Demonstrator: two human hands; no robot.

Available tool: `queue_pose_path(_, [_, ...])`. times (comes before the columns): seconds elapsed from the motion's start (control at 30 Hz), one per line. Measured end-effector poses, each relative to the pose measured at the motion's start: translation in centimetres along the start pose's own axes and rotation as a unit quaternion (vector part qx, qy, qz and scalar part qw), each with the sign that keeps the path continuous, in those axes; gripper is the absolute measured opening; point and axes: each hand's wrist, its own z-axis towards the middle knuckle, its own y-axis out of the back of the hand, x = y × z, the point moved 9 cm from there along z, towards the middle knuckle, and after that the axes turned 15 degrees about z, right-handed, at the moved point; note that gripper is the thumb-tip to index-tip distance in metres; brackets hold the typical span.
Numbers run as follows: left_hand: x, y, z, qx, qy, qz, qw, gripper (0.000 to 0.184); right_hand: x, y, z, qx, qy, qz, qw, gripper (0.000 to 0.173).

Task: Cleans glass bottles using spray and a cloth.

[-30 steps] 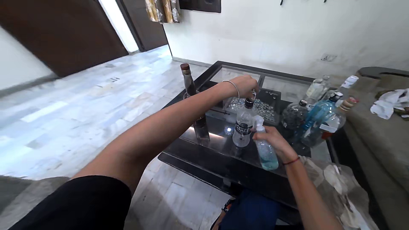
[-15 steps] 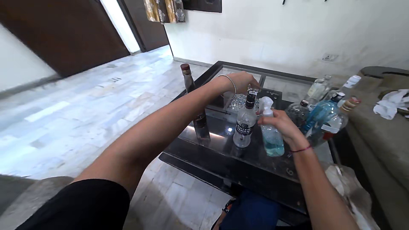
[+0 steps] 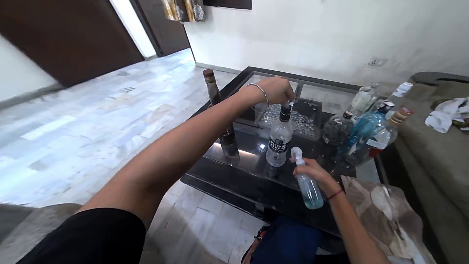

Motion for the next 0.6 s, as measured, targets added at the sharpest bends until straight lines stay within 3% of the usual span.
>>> queue_pose_path(0.2, [-0.4, 0.1, 0.6, -0.015, 0.033, 0.04, 0.999, 0.021, -1.6, -0.1, 0.4, -0.003, -0.026, -0.018, 0.999, 0.026])
queue_pose_path(0.3, [-0.5, 0.0, 0.7, -0.008, 0.048, 0.046, 0.998, 0.021, -1.7, 0.6, 0.5, -0.034, -0.02, -0.033, 0.999, 0.029])
queue_pose_path(0.43, [-0.6, 0.0, 0.8, 0.001, 0.055, 0.041, 0.998, 0.021, -0.4, 3.8, 0.6, -0.119, 0.077, -0.042, 0.989, 0.049])
queue_pose_path(0.6, [-0.9, 0.1, 1.1, -0.001, 0.049, 0.055, 0.997, 0.02, 1.7, 8.7, 1.5, -0.249, 0.201, -0.041, 0.946, 0.064])
